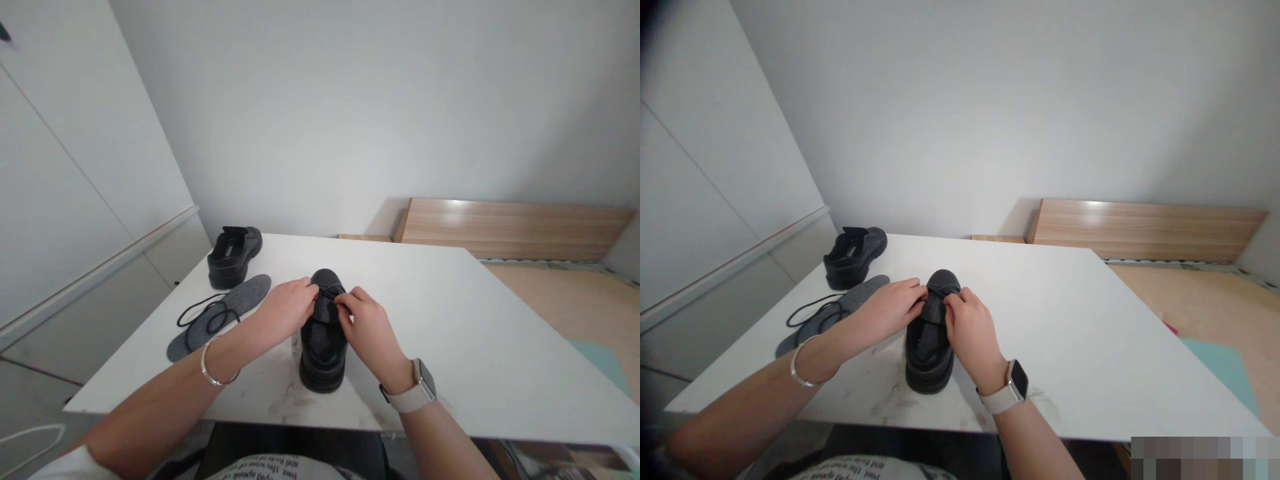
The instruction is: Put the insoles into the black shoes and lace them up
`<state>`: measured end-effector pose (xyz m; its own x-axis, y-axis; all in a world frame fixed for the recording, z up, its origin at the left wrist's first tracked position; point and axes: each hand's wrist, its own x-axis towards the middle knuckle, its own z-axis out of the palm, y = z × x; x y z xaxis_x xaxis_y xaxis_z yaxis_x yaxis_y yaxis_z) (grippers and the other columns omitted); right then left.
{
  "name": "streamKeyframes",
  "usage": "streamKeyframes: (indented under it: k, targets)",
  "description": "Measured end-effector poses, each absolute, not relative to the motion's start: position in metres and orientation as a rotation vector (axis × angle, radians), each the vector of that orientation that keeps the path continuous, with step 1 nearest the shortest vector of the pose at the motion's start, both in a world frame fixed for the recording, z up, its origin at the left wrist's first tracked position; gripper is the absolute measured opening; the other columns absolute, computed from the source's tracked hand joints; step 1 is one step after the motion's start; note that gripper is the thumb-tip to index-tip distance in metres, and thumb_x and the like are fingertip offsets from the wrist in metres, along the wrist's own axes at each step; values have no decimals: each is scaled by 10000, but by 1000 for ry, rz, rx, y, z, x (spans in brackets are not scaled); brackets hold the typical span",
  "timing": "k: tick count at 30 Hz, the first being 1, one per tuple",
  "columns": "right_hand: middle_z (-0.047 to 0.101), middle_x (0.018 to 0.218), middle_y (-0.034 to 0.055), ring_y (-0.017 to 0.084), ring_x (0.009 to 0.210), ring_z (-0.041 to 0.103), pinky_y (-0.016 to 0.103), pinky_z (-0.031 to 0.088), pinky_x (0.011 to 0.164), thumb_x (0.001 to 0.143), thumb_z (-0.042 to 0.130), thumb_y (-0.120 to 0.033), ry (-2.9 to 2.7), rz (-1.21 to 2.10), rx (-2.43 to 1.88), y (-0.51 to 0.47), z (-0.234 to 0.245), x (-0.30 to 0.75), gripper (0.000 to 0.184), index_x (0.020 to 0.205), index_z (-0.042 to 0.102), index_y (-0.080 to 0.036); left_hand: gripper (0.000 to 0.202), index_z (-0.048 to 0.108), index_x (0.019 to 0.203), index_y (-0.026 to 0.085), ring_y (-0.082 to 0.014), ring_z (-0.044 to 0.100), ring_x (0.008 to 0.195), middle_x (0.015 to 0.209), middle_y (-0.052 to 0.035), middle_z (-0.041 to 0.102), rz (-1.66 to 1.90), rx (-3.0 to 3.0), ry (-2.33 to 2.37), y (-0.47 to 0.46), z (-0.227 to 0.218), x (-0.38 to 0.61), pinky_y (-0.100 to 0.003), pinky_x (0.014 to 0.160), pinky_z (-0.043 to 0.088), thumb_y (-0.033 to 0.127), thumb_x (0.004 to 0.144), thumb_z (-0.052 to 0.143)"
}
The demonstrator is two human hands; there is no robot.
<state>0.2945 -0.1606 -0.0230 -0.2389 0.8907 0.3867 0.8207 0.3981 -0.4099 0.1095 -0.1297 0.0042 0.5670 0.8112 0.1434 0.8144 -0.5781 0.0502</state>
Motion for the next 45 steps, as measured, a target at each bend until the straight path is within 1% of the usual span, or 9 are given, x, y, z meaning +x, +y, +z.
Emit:
streamKeyframes:
  k: [6, 9, 12, 15, 23, 32, 38, 42, 45]
  targets:
    - [630, 956, 70, 198, 844, 617, 317, 480, 739, 925, 534, -123, -2039, 200, -1440, -162, -18, 286, 181, 920, 699, -198, 188, 643, 899, 168, -214, 636, 830, 919, -76, 631, -497, -2744, -1426, -137, 3, 106, -325, 737, 516, 133, 961, 469]
    - [632, 999, 71, 197, 928, 616, 318, 495, 791, 934, 532, -139, -1879, 255, -1221, -162, -2, 283, 153, 922, 669, -206, 175, 639, 920, 186, -199, 636, 877, 945, -62, 651, -1045, -2770, -1302, -143, 21, 104, -321, 797, 513, 169, 984, 477]
    - [647, 914, 32, 149, 820, 622, 287, 504, 729, 967, 509, -179, -1622, 355, -972, -161, 27, 282, 129, 945, 632, -210, 125, 632, 960, 200, -182, 660, 888, 935, -41, 695, -1670, -2601, -1271, -147, 45, 101, -305, 836, 513, 249, 1000, 523]
    - [641, 877, 0, 109, 705, 607, 256, 499, 641, 969, 533, -211, -1428, 398, -812, -159, 54, 280, 94, 955, 626, -213, 98, 629, 946, 196, -175, 673, 866, 909, -32, 706, -1974, -2511, -1291, -145, 60, 101, -294, 829, 522, 277, 972, 581]
    - [662, 880, 1, 116, 795, 616, 264, 509, 725, 954, 575, -168, -1551, 346, -677, -159, 61, 262, 100, 917, 656, -213, 182, 675, 889, 182, -144, 647, 643, 740, -4, 685, -2315, -2656, -1318, -143, 57, 117, -258, 637, 548, 354, 865, 729]
    - [638, 991, 32, 164, 999, 607, 343, 502, 919, 919, 647, -167, -1529, 324, -651, -148, 53, 257, 81, 906, 706, -220, 244, 706, 929, 169, -145, 697, 743, 837, -19, 728, -2728, -2716, -1179, -135, 42, 120, -265, 749, 601, 383, 841, 783]
    - [672, 1009, 26, 141, 908, 642, 275, 546, 758, 910, 667, -192, -1451, 621, -594, -144, 45, 259, 124, 961, 764, -249, 142, 696, 933, 161, -108, 662, 704, 765, -1, 680, -2645, -2929, -1102, -136, 39, 117, -199, 694, 558, 301, 914, 715]
    - [723, 1024, 22, 137, 923, 669, 284, 551, 837, 907, 659, -177, -1424, 771, -604, -147, 33, 262, 211, 1071, 763, -260, 121, 682, 894, 148, -81, 629, 665, 749, 10, 658, -2572, -2794, -1188, -138, 44, 118, -165, 663, 532, 263, 910, 716]
    - [736, 978, 30, 145, 880, 683, 296, 556, 836, 873, 692, -185, -1364, 849, -672, -148, 25, 265, 140, 989, 762, -222, 123, 677, 898, 143, -83, 631, 670, 782, 1, 667, -2566, -2768, -1199, -140, 45, 119, -173, 668, 538, 256, 897, 726]
